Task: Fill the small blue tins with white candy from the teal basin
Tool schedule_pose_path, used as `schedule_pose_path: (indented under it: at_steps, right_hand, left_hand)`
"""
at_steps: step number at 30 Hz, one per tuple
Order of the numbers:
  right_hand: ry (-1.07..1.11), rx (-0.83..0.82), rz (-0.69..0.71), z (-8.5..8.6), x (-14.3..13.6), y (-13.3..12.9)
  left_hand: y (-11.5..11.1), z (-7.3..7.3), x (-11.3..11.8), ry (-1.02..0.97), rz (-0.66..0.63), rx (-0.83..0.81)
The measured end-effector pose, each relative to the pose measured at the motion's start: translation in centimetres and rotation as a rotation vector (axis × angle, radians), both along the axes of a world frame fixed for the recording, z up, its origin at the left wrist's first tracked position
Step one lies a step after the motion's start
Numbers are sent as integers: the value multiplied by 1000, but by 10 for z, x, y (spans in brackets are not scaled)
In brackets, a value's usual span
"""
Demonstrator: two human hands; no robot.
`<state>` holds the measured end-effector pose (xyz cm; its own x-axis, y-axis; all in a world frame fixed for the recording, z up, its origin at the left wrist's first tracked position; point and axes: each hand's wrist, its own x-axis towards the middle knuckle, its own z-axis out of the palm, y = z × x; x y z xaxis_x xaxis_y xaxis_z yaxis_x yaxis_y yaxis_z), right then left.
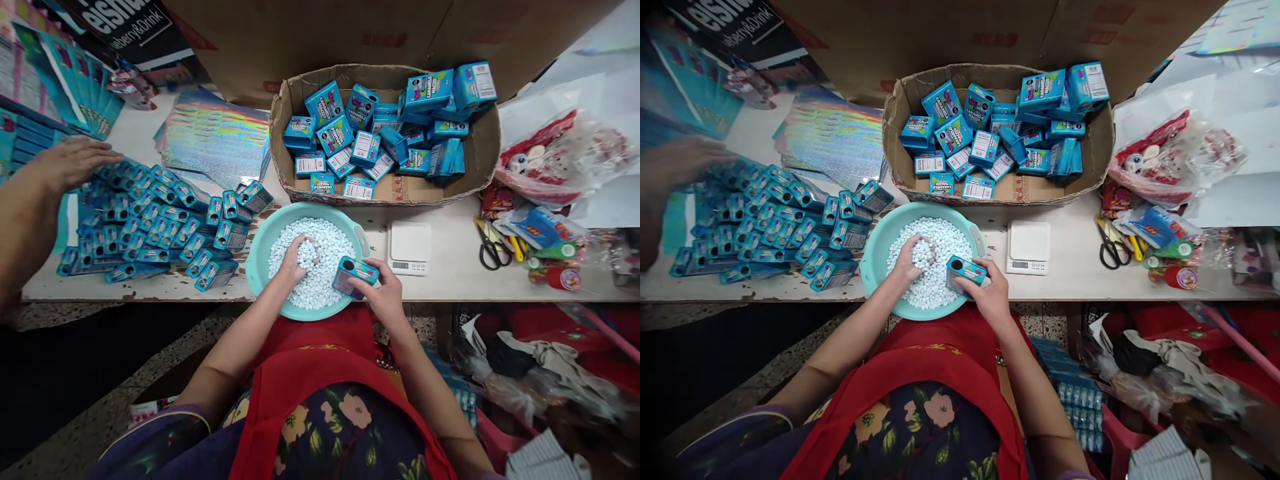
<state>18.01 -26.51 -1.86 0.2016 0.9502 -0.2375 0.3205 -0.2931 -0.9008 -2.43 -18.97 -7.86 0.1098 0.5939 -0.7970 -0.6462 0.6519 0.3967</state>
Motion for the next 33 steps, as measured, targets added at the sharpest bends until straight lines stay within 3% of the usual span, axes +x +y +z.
schedule_pose_path:
  at_steps: [5,8,15,24,33]
  right_hand:
    - [-258,269,202,-3,-39,1]
    - [-334,312,285,-4,-54,2]
    - [-376,317,294,0,-63,3]
    - [-303,316,250,1,-58,4]
    - [-254,299,178,3,-55,-6]
  left_hand:
    - [-9,50,2,-55,49,238]
    - [-14,67,10,6,117,389]
    - [-16,65,17,149,185,401]
    - [-15,83,20,195,122,486]
    - [-21,83,25,269,64,571]
